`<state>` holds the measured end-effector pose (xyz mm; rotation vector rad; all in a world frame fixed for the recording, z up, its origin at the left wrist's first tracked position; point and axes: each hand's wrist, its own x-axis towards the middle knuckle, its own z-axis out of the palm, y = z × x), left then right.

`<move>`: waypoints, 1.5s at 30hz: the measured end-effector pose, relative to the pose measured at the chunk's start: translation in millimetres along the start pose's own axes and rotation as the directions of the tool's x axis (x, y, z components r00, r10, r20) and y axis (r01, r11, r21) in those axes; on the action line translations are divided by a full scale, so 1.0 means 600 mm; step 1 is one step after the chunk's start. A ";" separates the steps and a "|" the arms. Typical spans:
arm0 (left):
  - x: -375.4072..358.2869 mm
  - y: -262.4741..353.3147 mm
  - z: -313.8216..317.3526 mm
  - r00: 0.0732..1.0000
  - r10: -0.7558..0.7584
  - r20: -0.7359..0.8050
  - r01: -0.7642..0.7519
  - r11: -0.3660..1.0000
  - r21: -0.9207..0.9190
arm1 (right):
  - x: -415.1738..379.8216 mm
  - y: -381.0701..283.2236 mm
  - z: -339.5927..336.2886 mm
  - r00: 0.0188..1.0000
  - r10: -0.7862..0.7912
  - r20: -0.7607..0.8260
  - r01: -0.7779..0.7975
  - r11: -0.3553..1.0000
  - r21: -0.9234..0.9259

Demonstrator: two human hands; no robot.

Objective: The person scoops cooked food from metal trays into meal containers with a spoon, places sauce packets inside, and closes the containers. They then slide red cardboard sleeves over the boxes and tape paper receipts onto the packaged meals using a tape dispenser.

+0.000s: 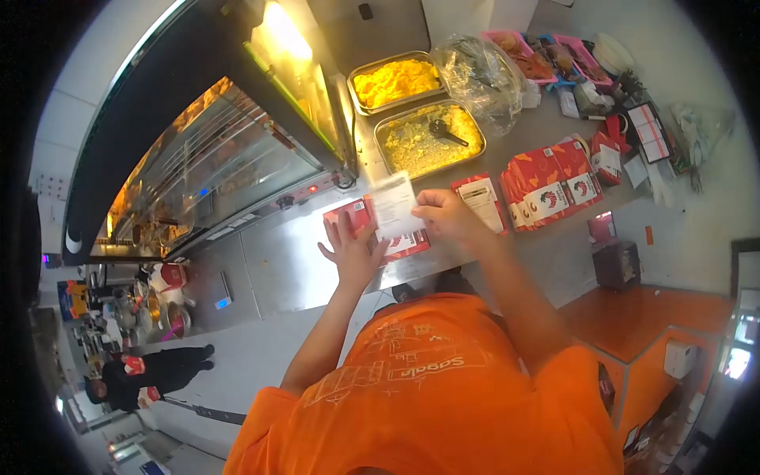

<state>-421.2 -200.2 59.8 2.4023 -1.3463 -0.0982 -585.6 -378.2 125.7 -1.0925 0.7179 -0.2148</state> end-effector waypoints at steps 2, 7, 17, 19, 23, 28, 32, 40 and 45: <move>0.001 -0.005 0.000 0.996 -0.057 0.073 0.058 0.998 -0.014 | 0.030 0.040 0.027 0.999 0.034 -0.010 -0.034 0.999 -0.027; -0.001 -0.087 0.060 0.996 0.018 -0.091 -0.054 0.908 -0.416 | 0.097 0.149 0.056 0.998 -0.036 -0.055 0.007 0.889 -0.457; -0.006 -0.004 0.005 0.999 0.000 -0.042 -0.003 0.998 -0.059 | 0.104 0.142 0.073 0.987 -0.161 0.000 0.060 0.368 -0.928; -0.003 -0.028 0.039 0.999 0.015 -0.032 -0.019 0.991 -0.133 | 0.070 0.120 0.062 0.979 -0.199 -0.038 0.033 0.344 -0.938; -0.009 -0.025 0.066 1.000 -0.014 -0.024 0.016 0.998 0.062 | -0.064 -0.019 -0.087 0.865 -0.495 -0.085 0.255 0.579 -0.774; -0.006 0.045 0.029 0.996 -0.004 -0.088 0.027 0.966 0.258 | -0.175 -0.112 -0.518 0.503 -0.684 -0.529 0.183 0.682 -0.708; 0.043 0.174 0.040 0.914 0.095 -0.394 -0.008 0.976 0.216 | -0.132 0.007 -0.849 0.544 -0.636 -0.548 0.032 0.668 -0.744; 0.141 0.774 0.115 0.649 0.711 0.270 -0.414 0.628 -0.659 | -0.052 -0.001 -0.911 0.784 -0.126 -0.607 -0.337 0.735 -0.588; 0.192 0.955 0.330 0.398 0.605 0.689 -0.855 0.518 0.039 | -0.011 0.005 -0.952 0.828 -0.070 -0.556 -0.333 0.737 -0.589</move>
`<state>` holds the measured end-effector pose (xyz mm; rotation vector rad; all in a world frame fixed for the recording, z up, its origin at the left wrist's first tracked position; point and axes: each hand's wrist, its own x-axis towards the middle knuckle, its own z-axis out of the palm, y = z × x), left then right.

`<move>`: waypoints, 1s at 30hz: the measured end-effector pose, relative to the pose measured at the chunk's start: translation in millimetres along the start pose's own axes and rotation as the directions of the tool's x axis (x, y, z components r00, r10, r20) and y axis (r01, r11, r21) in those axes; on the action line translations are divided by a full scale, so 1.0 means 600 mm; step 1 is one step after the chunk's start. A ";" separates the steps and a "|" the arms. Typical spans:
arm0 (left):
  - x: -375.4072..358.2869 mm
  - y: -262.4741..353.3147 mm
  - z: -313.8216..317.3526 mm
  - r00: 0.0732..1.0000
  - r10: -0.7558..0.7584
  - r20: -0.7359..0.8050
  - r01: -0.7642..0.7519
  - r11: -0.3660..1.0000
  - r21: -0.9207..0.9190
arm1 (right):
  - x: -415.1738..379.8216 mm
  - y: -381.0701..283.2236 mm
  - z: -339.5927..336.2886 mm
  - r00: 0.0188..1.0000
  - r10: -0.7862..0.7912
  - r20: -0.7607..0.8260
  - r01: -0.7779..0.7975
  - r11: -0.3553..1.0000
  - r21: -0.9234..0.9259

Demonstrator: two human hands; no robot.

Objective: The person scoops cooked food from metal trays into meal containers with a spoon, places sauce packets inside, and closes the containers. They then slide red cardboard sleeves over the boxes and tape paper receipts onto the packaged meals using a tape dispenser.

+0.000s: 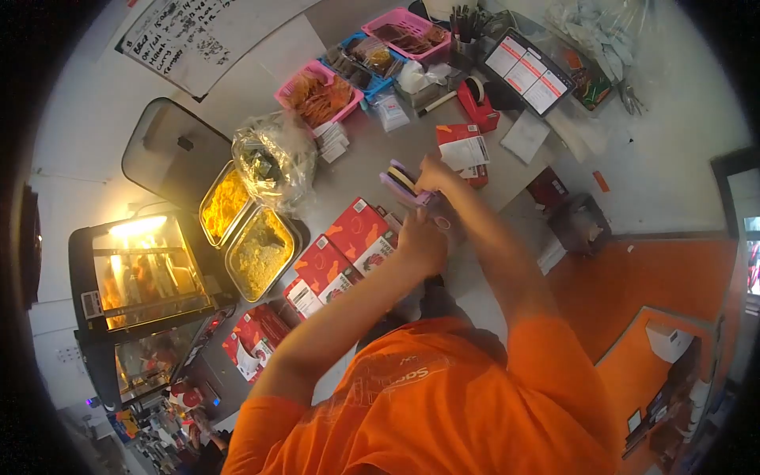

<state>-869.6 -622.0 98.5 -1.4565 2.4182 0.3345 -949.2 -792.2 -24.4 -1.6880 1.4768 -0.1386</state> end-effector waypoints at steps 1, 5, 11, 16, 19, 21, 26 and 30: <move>0.041 -0.010 -0.008 0.977 -0.008 0.212 -0.007 0.998 0.070 | 0.002 -0.006 -0.003 0.998 0.007 0.069 -0.006 1.000 -0.015; 0.096 -0.063 0.002 0.856 0.070 0.513 -0.047 0.997 -0.058 | -0.054 -0.020 -0.055 0.996 -0.026 0.085 0.022 0.999 0.042; 0.121 -0.115 0.087 0.923 -0.083 0.376 0.055 0.995 0.083 | -0.310 0.112 -0.135 0.995 -0.053 0.080 0.017 0.918 0.397; 0.109 -0.082 -0.018 0.884 -0.028 0.467 0.066 0.996 -0.066 | -0.302 0.168 -0.156 0.986 0.116 0.121 -0.160 0.865 0.476; 0.099 0.004 0.005 0.863 0.161 0.479 -0.068 0.976 -0.206 | -0.273 0.159 -0.150 0.991 0.111 0.073 -0.133 0.845 0.517; 0.095 0.073 0.035 0.796 0.237 0.557 -0.166 0.970 -0.175 | -0.257 0.153 -0.157 0.998 0.069 -0.004 -0.060 0.903 0.425; 0.179 0.116 0.187 0.921 -0.033 -0.388 -0.073 0.964 -0.255 | -0.251 0.160 -0.159 0.999 -0.019 -0.027 0.024 0.973 0.230; 0.204 0.085 0.178 0.993 -0.016 -0.121 -0.013 0.974 -0.228 | -0.307 0.163 -0.188 0.998 -0.022 -0.050 0.028 0.994 0.109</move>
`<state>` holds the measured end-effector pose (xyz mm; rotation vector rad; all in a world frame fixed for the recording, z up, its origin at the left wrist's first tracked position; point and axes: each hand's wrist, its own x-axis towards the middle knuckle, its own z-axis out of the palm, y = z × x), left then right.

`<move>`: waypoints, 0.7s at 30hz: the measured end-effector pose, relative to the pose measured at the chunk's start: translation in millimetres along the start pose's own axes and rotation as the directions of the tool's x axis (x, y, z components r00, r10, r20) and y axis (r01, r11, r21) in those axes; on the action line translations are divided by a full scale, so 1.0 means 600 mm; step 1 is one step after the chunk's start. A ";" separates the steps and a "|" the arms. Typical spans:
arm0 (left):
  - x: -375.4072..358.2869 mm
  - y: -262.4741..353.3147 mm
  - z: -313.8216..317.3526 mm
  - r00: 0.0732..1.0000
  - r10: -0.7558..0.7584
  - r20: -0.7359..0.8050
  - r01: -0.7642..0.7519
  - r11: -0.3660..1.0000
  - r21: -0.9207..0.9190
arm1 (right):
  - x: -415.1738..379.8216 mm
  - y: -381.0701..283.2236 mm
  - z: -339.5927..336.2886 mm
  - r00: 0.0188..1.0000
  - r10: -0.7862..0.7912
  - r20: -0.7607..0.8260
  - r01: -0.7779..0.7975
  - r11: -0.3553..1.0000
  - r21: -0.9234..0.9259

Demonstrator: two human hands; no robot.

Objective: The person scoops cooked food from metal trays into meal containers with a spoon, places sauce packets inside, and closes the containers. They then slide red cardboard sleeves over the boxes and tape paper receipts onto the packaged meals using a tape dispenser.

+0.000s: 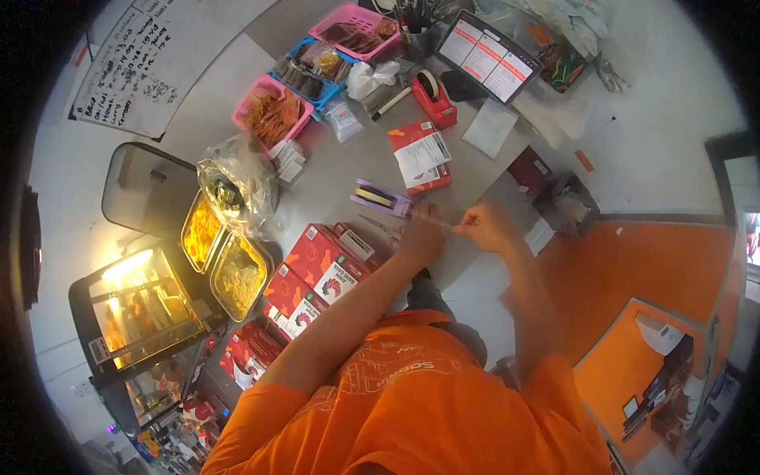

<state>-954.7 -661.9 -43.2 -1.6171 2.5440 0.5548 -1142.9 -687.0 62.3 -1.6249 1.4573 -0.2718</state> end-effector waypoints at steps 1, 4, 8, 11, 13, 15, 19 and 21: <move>0.000 -0.008 -0.001 0.998 -0.031 -0.048 0.028 0.998 -0.054 | -0.002 0.000 0.004 1.000 -0.002 0.009 0.002 1.000 -0.002; -0.016 0.000 -0.029 0.984 -0.163 -0.071 0.130 0.933 -0.337 | -0.001 0.020 0.024 0.991 0.119 -0.058 -0.122 0.990 -0.064; -0.003 0.018 -0.017 0.711 -0.569 0.414 0.204 -0.396 -0.895 | 0.025 0.056 0.051 0.992 0.014 -0.128 -0.045 0.970 -0.240; 0.019 0.008 0.010 0.684 -0.660 0.310 -0.100 -0.506 -0.857 | 0.034 0.089 0.071 0.987 -0.044 -0.156 -0.001 0.962 -0.271; 0.034 0.012 0.013 0.631 -0.712 0.307 -0.096 -0.464 -0.881 | 0.040 0.098 0.072 0.978 -0.108 -0.181 0.051 0.954 -0.294; 0.041 0.016 0.015 0.573 -0.762 0.302 -0.081 -0.420 -0.904 | 0.041 0.084 0.072 0.993 -0.010 -0.118 -0.020 0.968 -0.251; 0.038 0.017 0.017 0.555 -0.758 0.343 -0.073 -0.454 -0.888 | 0.038 0.075 0.081 0.988 -0.059 -0.141 0.014 0.952 -0.305; 0.033 0.015 0.006 0.564 -0.722 0.402 -0.044 -0.512 -0.858 | 0.041 0.076 0.090 0.982 -0.104 -0.158 0.039 0.928 -0.370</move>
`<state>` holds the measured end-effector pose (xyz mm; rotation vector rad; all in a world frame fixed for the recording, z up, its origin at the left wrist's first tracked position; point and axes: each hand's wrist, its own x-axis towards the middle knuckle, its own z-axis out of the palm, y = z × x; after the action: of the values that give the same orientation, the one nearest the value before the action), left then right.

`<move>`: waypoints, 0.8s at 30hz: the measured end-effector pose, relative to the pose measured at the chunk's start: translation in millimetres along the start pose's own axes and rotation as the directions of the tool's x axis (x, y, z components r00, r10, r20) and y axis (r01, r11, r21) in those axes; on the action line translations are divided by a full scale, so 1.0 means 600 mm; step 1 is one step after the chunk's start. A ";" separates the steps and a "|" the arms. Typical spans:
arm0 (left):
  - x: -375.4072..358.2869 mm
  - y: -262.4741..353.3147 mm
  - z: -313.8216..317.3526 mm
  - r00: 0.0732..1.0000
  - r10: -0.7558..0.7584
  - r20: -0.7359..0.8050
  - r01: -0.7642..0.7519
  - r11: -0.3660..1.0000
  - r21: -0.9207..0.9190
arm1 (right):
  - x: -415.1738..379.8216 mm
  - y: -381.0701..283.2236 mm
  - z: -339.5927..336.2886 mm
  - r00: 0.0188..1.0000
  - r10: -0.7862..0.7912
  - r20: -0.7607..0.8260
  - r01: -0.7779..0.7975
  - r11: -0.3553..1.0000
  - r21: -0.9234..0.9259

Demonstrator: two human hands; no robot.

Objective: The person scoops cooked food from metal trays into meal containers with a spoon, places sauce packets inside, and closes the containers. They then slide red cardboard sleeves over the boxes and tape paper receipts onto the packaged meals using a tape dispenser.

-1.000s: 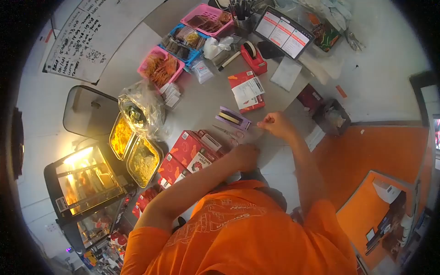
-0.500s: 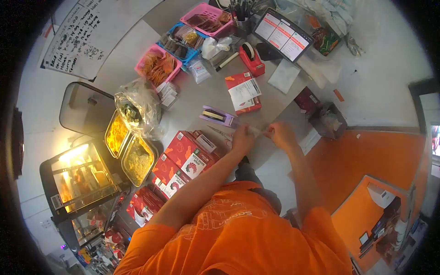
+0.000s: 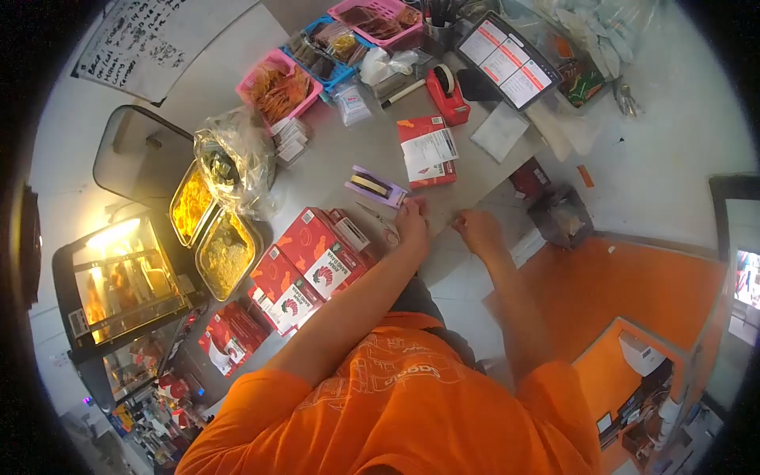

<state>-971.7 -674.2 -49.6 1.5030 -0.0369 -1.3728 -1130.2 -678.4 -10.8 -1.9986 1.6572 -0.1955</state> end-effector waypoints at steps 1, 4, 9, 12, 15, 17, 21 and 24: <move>0.013 -0.013 -0.007 0.997 0.066 0.041 -0.070 0.994 0.082 | -0.001 -0.005 -0.001 1.000 -0.005 0.002 0.005 1.000 -0.004; 0.029 -0.034 -0.010 0.986 0.140 0.093 -0.149 0.984 0.099 | -0.008 -0.019 -0.002 1.000 0.006 0.027 -0.005 0.999 -0.042; 0.005 -0.006 -0.007 0.991 -0.121 0.063 0.126 0.988 -0.087 | -0.025 -0.017 -0.001 0.999 0.002 0.037 0.000 0.999 -0.054; 0.011 -0.063 0.006 0.952 0.215 0.217 -0.240 0.965 0.100 | -0.038 -0.013 -0.024 0.999 -0.007 0.039 0.011 0.995 -0.095; -0.087 -0.031 0.013 0.722 0.554 0.415 -0.641 0.761 0.101 | -0.055 -0.001 -0.074 0.989 0.010 0.146 -0.023 0.996 0.090; -0.174 0.067 -0.012 0.633 0.643 0.431 -0.719 0.695 0.020 | -0.062 0.003 -0.087 0.987 -0.127 0.101 0.083 0.931 0.356; -0.272 0.230 -0.146 0.495 0.780 0.382 -0.863 0.493 0.112 | -0.070 -0.151 -0.161 0.933 -0.129 0.336 -0.067 0.855 0.514; -0.302 0.299 -0.292 0.515 0.839 0.177 -0.856 0.492 0.159 | -0.080 -0.261 -0.160 0.844 -0.373 0.386 0.031 0.751 0.659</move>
<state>-799.7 -529.5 163.2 1.2940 -0.9195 -0.5861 -1047.0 -645.8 156.8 -1.5185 0.8618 -0.2533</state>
